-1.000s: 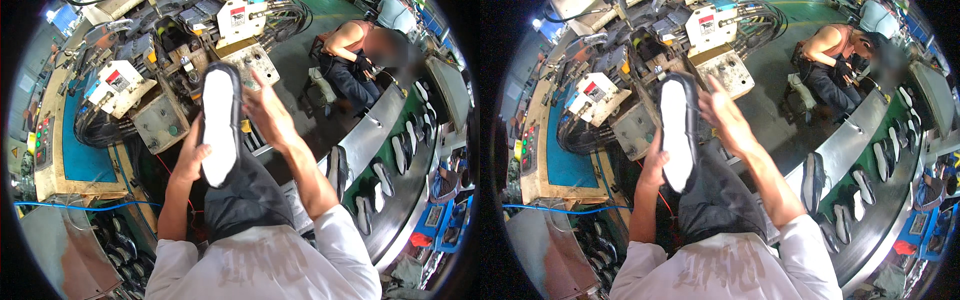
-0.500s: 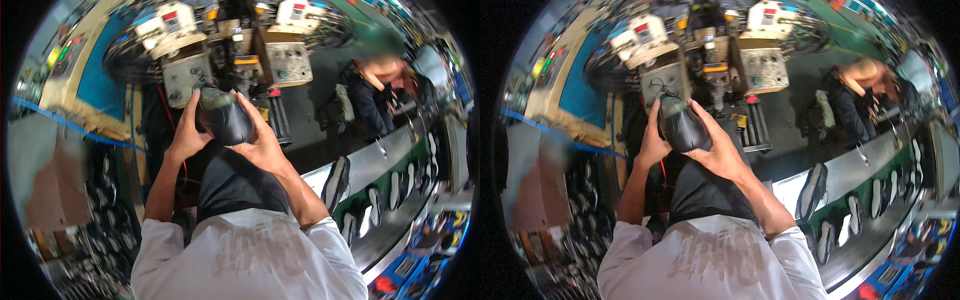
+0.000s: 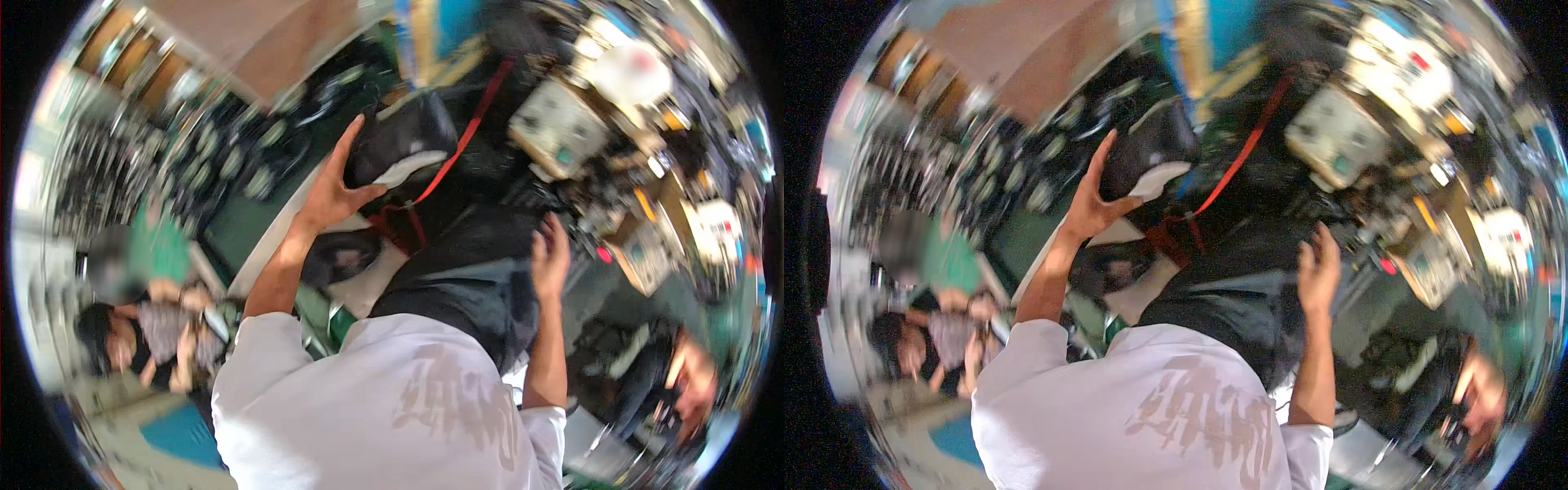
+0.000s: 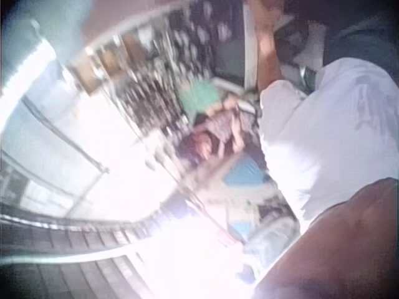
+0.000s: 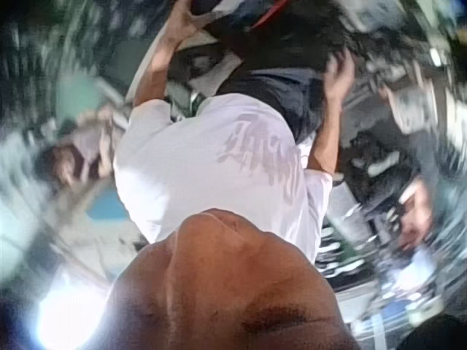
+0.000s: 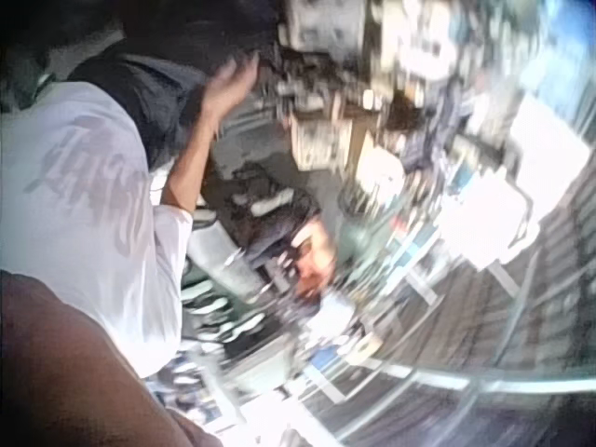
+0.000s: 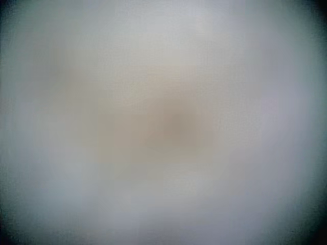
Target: Manually lasting and shaping shoes at an industrial production line using specialized machinery and tools.
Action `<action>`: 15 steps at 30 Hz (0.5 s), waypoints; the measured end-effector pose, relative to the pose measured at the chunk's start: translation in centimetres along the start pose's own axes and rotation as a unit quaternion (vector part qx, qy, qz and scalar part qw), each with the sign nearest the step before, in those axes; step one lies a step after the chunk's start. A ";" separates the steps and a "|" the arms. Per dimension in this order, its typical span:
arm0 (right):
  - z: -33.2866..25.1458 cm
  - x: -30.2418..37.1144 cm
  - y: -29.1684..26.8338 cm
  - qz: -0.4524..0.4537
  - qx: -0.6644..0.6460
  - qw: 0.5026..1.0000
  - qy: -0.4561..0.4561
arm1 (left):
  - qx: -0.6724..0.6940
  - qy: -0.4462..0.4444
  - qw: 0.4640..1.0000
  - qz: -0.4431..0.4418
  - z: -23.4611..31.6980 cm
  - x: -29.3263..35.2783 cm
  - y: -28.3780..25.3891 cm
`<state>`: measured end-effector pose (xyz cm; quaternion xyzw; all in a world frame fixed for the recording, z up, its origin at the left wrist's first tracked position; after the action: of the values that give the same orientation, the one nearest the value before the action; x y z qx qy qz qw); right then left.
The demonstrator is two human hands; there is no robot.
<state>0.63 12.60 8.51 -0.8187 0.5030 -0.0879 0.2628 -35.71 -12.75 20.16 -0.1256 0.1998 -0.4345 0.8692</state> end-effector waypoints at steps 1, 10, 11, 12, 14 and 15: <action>5.3 0.4 0.2 -0.011 -0.035 0.999 0.026 | -0.013 -0.023 0.999 0.030 -1.1 2.1 -2.6; 19.1 1.5 2.1 -0.127 -0.058 0.981 0.136 | -0.065 -0.355 0.845 0.395 -9.2 29.4 -22.5; 20.2 0.8 2.1 -0.114 -0.081 0.976 0.164 | -0.097 -0.394 0.823 0.396 -10.7 31.2 -24.2; 21.6 0.3 1.6 -0.099 -0.098 0.979 0.149 | -0.091 -0.395 0.825 0.393 -13.0 32.9 -24.8; 21.6 -0.1 3.1 -0.089 -0.103 0.977 0.166 | -0.129 -0.399 0.815 0.400 -18.4 36.6 -25.7; 21.5 -0.3 2.4 -0.061 -0.105 0.976 0.181 | -0.179 -0.419 0.806 0.377 -21.0 37.5 -24.8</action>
<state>7.41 19.33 -10.91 -0.8415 0.4974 -0.1976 0.0740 -42.45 -58.59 2.34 -0.3636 -0.0772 0.0662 0.9260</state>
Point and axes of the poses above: each hand's wrist, its own x-axis away from the middle knuckle, its own y-axis out of the palm, z = x × y, the point moved 8 cm from there along -x, towards the middle knuckle, and after that the axes turned 4 degrees about x, right-handed, at the moved point
